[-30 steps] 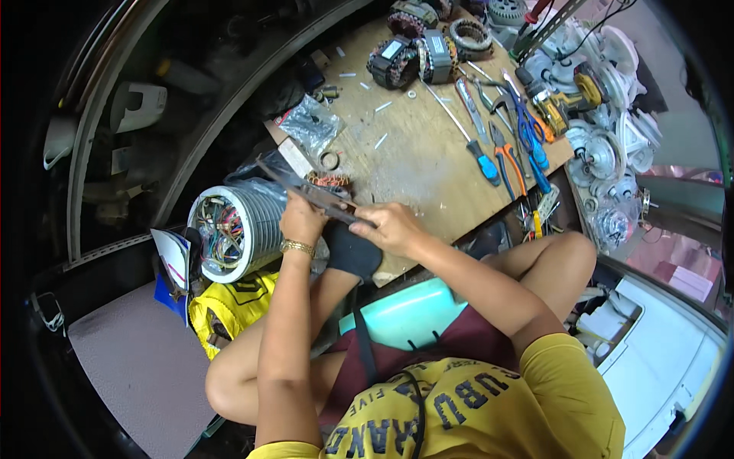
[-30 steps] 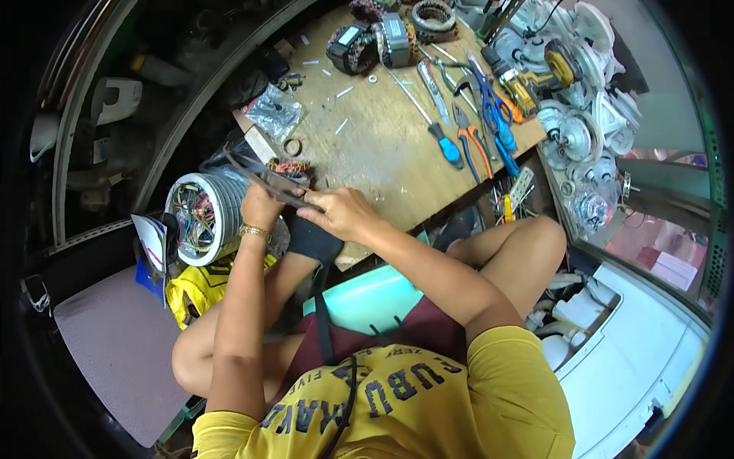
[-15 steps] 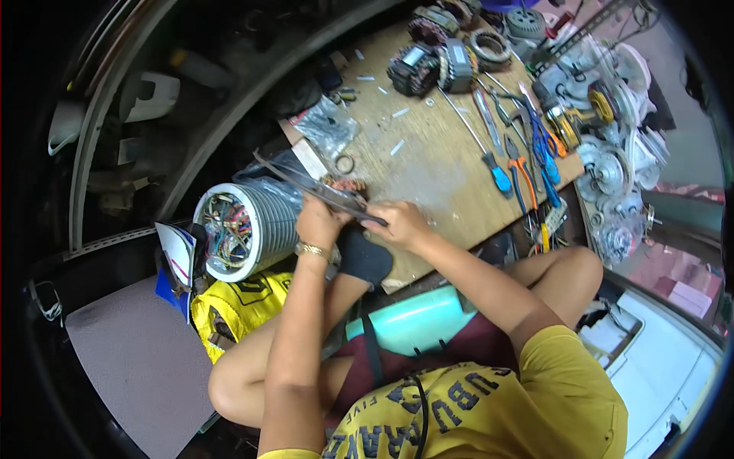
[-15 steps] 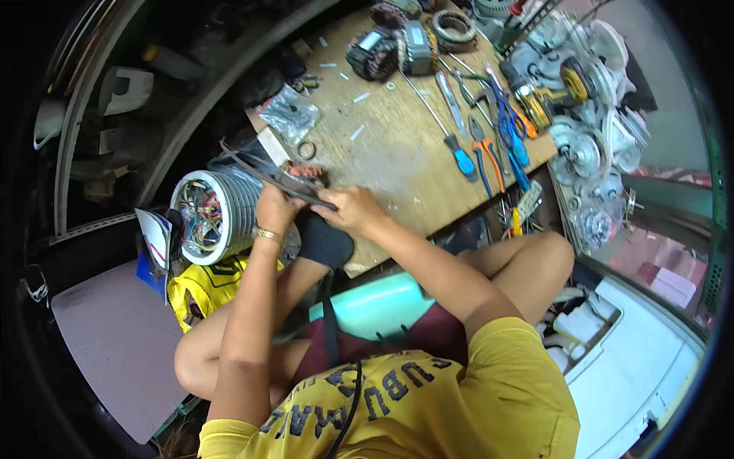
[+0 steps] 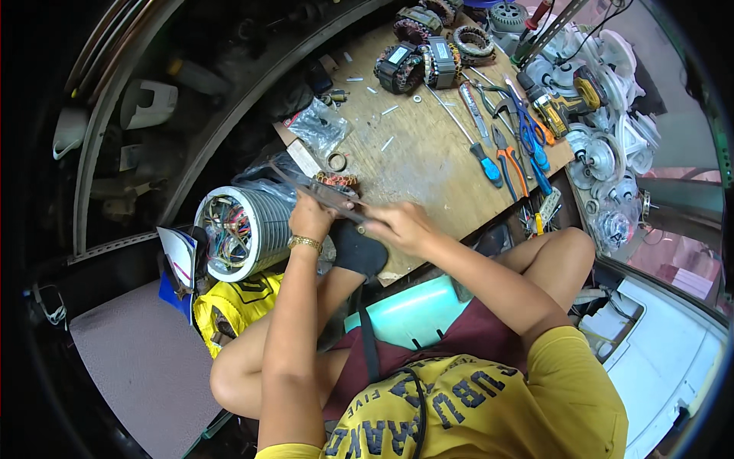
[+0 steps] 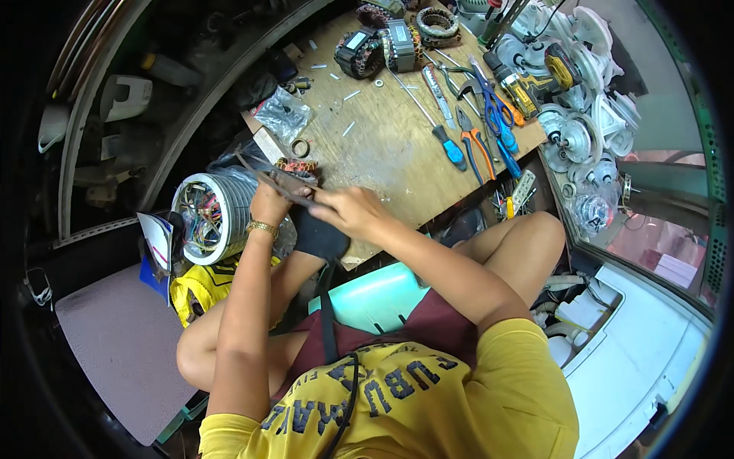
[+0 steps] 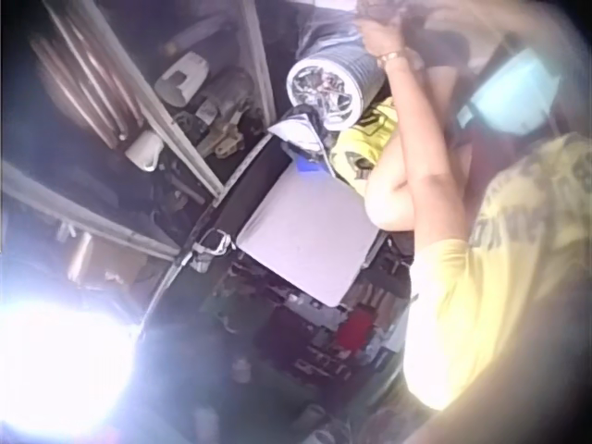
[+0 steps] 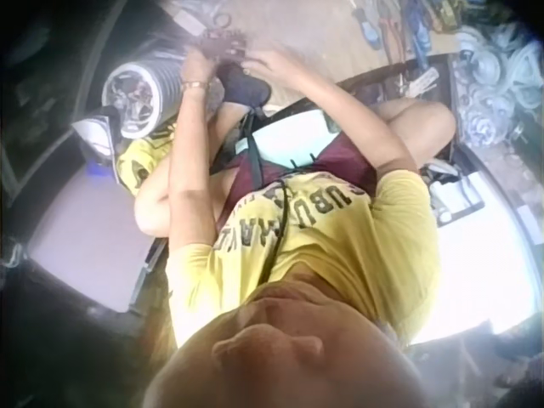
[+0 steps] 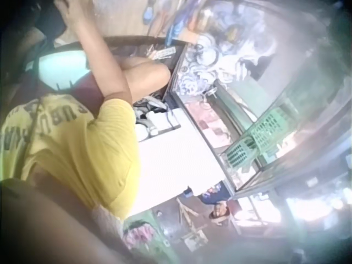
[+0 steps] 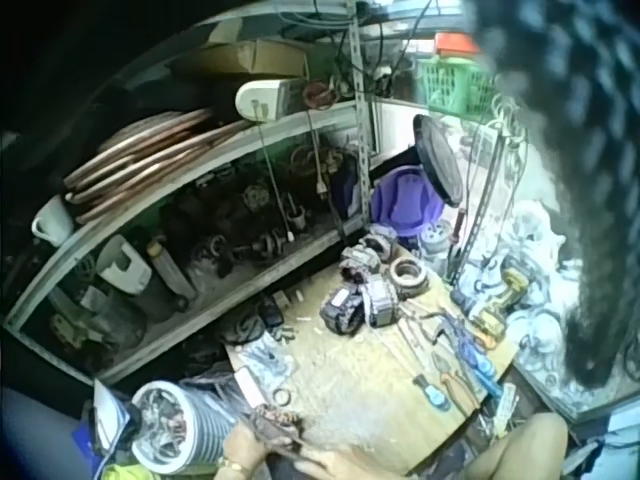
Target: The person uses a thin metal tool to scrape or clean the copper windings of an electric motor component held in one hand, occasionally using pliers to pull at wires.
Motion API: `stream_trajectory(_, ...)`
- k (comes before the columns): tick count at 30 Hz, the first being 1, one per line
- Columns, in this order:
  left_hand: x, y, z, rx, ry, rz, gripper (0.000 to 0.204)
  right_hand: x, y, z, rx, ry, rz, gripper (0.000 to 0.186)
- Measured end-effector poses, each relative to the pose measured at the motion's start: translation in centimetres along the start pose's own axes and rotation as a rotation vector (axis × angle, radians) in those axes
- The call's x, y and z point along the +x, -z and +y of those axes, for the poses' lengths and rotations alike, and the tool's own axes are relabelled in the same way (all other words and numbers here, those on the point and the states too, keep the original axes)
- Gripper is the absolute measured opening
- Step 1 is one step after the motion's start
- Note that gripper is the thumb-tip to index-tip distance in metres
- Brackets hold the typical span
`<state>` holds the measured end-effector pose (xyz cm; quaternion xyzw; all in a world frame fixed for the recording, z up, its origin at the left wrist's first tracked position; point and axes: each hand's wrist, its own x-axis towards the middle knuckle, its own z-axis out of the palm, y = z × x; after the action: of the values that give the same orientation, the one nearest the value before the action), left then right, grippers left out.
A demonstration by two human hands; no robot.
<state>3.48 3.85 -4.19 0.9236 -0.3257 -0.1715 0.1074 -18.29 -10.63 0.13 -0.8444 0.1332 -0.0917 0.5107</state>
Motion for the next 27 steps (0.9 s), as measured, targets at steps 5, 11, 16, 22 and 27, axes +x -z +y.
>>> stream_trajectory(5, -0.6, 0.6, 3.9, -0.007, 0.092, -0.047, 0.099, -8.7, 4.4, -0.5, -0.047, -0.087, 0.022, 0.034)
stream_trajectory(11, -0.1, -0.5, 3.9, -0.019, 0.038, -0.013, 0.095, 0.1, -1.9, 5.3, -0.081, 0.056, 0.125, 0.034)
stream_trajectory(16, 0.0, 0.4, 2.7, 0.035, 0.061, -0.052, 0.091, 4.7, -2.9, 2.6, 0.177, 0.013, 0.147, 0.034)
stream_trajectory(22, -0.2, 0.3, 2.6, 0.02, 0.085, -0.07, 0.099, -6.8, 3.6, -0.4, -0.004, -0.071, 0.094, 0.03)
stream_trajectory(27, -0.3, -0.6, 2.6, -0.005, -0.033, -0.059, 0.097, -0.9, -0.6, 3.6, -0.095, 0.01, 0.137, 0.029)
